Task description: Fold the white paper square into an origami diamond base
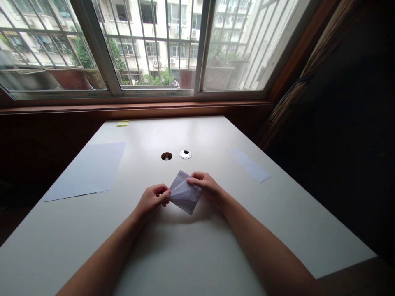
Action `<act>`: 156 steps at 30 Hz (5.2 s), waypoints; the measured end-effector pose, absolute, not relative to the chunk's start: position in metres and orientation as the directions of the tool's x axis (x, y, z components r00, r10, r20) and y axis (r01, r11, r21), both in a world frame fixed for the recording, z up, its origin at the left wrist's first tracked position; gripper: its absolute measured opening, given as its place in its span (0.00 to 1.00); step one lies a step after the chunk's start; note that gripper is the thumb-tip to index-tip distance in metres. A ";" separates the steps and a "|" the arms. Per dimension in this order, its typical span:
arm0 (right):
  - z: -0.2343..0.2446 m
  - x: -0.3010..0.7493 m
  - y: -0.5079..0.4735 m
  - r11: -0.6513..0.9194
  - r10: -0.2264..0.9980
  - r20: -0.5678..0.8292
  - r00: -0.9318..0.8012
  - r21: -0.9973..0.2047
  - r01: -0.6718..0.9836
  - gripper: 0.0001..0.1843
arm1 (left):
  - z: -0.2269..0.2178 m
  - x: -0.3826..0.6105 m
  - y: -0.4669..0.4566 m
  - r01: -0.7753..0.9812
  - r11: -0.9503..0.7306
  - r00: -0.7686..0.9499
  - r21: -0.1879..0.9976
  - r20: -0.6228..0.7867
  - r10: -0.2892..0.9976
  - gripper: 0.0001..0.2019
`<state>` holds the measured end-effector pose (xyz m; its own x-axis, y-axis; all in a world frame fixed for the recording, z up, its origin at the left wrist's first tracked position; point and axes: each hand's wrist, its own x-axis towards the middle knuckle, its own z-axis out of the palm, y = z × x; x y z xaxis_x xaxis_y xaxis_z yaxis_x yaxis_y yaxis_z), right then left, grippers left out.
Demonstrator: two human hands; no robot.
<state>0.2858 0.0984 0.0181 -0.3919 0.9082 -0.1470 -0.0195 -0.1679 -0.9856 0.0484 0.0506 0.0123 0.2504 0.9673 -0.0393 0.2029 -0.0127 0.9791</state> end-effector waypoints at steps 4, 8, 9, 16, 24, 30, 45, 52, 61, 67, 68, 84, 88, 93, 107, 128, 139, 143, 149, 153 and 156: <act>0.017 0.286 0.099 -0.174 0.915 -0.137 -0.380 -0.983 -0.064 0.19 | 0.012 0.049 0.050 0.182 0.029 0.233 0.983 -0.072 0.970 0.15; 0.016 0.286 0.099 -0.200 0.916 -0.148 -0.373 -0.974 -0.104 0.18 | 0.011 0.048 0.051 0.170 0.067 0.213 0.983 -0.103 0.972 0.14; 0.016 0.286 0.099 -0.203 0.916 -0.148 -0.373 -0.973 -0.112 0.18 | 0.011 0.048 0.051 0.165 0.066 0.212 0.984 -0.101 0.972 0.14; 0.015 0.290 0.102 -0.176 0.932 -0.124 -0.340 -0.976 -0.126 0.19 | 0.006 0.046 0.052 0.065 0.056 0.227 0.996 -0.069 0.972 0.14; 0.016 0.291 0.102 -0.153 0.918 -0.113 -0.380 -0.985 -0.077 0.19 | 0.007 0.044 0.052 0.062 0.016 0.304 0.998 -0.034 0.952 0.14; 0.016 0.291 0.102 -0.149 0.916 -0.109 -0.385 -0.986 -0.074 0.19 | 0.008 0.045 0.052 0.106 0.007 0.314 0.994 -0.040 0.949 0.13; 0.012 0.291 0.103 -0.189 0.920 -0.118 -0.373 -0.969 -0.161 0.18 | 0.007 0.044 0.052 0.022 0.027 0.313 0.999 -0.033 0.949 0.14; 0.011 0.290 0.105 -0.197 0.918 -0.132 -0.374 -0.970 -0.143 0.19 | 0.002 0.049 0.048 -0.032 -0.185 0.351 0.982 0.184 0.918 0.28; 0.016 0.291 0.104 -0.233 0.890 -0.176 -0.420 -0.969 -0.088 0.19 | 0.003 0.048 0.049 0.025 -0.385 0.421 0.922 0.340 0.841 0.09; 0.013 0.291 0.105 -0.209 0.884 -0.171 -0.435 -0.977 -0.040 0.19 | 0.002 0.048 0.046 0.085 -0.377 0.351 0.922 0.327 0.877 0.09; 0.012 0.291 0.105 -0.195 0.887 -0.161 -0.432 -0.980 -0.037 0.18 | 0.002 0.047 0.046 0.085 -0.372 0.338 0.924 0.324 0.883 0.09; 0.013 0.283 0.095 0.615 0.779 0.528 -0.337 -0.748 0.249 0.14 | 0.004 0.047 0.050 0.135 -0.277 0.055 0.951 0.272 0.961 0.11; 0.013 0.277 0.089 0.770 0.625 0.684 -0.375 -0.465 0.436 0.09 | 0.006 0.048 0.048 0.133 -0.266 0.064 0.955 0.259 0.964 0.11; 0.013 0.270 0.083 0.838 0.498 0.708 -0.501 -0.246 0.486 0.11 | 0.009 0.051 0.047 0.105 -0.275 0.166 0.956 0.256 0.952 0.11; 0.024 0.265 0.075 0.868 0.408 0.701 -0.586 -0.097 0.487 0.09 | 0.005 0.050 0.049 0.436 -0.618 0.165 0.654 0.618 0.769 0.06; 0.023 0.282 0.087 0.850 0.451 0.665 -0.595 -0.118 0.513 0.05 | 0.008 0.042 0.053 0.603 -0.565 0.073 0.563 0.666 0.742 0.05; 0.019 0.300 0.099 0.811 0.522 0.689 -0.503 -0.217 0.544 0.06 | 0.008 0.031 0.057 0.598 -0.497 -0.037 0.629 0.641 0.767 0.05; 0.019 0.303 0.100 0.800 0.536 0.714 -0.451 -0.260 0.540 0.07 | 0.007 0.030 0.058 0.606 -0.498 -0.054 0.620 0.657 0.752 0.05; 0.016 0.291 0.097 0.828 0.507 0.682 -0.527 -0.214 0.519 0.12 | 0.006 0.036 0.057 0.609 -0.548 0.023 0.574 0.677 0.735 0.05; 0.014 0.287 0.095 0.839 0.491 0.653 -0.576 -0.176 0.515 0.06 | 0.006 0.040 0.056 0.625 -0.609 0.132 0.488 0.703 0.699 0.06; 0.016 0.287 0.093 0.845 0.477 0.646 -0.596 -0.152 0.512 0.06 | 0.007 0.043 0.054 0.653 -0.643 0.216 0.401 0.715 0.665 0.08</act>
